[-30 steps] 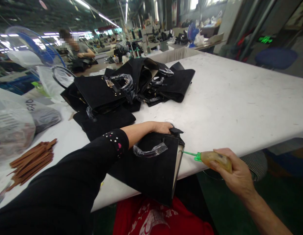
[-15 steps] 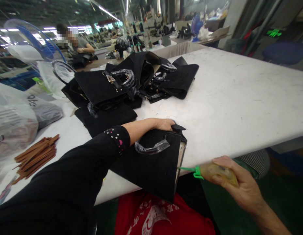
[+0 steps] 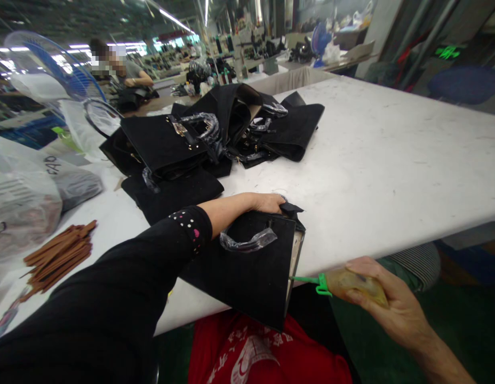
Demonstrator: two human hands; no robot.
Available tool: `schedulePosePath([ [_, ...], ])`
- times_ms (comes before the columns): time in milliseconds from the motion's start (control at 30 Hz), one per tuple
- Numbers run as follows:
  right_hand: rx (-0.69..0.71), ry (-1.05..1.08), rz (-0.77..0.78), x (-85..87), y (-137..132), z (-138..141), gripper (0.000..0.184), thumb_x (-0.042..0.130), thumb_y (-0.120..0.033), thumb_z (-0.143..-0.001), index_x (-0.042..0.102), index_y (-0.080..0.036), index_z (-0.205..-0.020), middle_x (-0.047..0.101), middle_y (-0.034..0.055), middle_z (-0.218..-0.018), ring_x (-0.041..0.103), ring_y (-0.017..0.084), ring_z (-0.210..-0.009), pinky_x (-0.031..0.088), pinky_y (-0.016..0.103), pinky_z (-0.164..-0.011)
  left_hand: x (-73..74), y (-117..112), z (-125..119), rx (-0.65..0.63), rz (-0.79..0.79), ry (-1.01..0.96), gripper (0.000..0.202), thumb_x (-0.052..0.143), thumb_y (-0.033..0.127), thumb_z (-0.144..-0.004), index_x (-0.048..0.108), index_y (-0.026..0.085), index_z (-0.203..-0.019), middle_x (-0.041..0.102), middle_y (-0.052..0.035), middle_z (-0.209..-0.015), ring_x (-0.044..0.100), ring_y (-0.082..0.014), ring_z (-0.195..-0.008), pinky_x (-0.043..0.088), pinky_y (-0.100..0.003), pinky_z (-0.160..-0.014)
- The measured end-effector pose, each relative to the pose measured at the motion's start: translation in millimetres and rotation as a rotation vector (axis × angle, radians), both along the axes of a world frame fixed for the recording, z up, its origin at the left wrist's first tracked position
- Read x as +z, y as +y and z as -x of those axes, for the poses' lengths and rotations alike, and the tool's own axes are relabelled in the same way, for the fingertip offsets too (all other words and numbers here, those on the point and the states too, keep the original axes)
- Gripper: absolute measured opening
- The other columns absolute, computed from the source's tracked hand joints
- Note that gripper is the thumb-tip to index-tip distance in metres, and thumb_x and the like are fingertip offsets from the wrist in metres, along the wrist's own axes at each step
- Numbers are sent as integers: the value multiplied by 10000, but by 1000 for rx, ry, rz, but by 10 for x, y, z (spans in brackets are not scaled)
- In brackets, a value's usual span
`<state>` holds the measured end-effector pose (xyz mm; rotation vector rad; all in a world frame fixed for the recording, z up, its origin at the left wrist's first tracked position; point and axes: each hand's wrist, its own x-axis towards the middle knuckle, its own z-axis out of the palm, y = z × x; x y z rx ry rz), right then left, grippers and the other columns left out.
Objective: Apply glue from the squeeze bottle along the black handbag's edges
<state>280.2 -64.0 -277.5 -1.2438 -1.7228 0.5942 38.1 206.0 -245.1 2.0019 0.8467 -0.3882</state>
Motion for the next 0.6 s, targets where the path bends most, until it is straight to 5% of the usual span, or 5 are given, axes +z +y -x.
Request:
schedulePosePath([
  [600,125,12,-15,167,-150,93,258,645,-275,-965,570,-287,-1211,641,63,-1100,672,213,-940,576,270,-769,113,-64,34,18,6,-24,235,642,223,-644,746,125,-830,718,-24,-824,612,-172,-761,459,-239,-674],
])
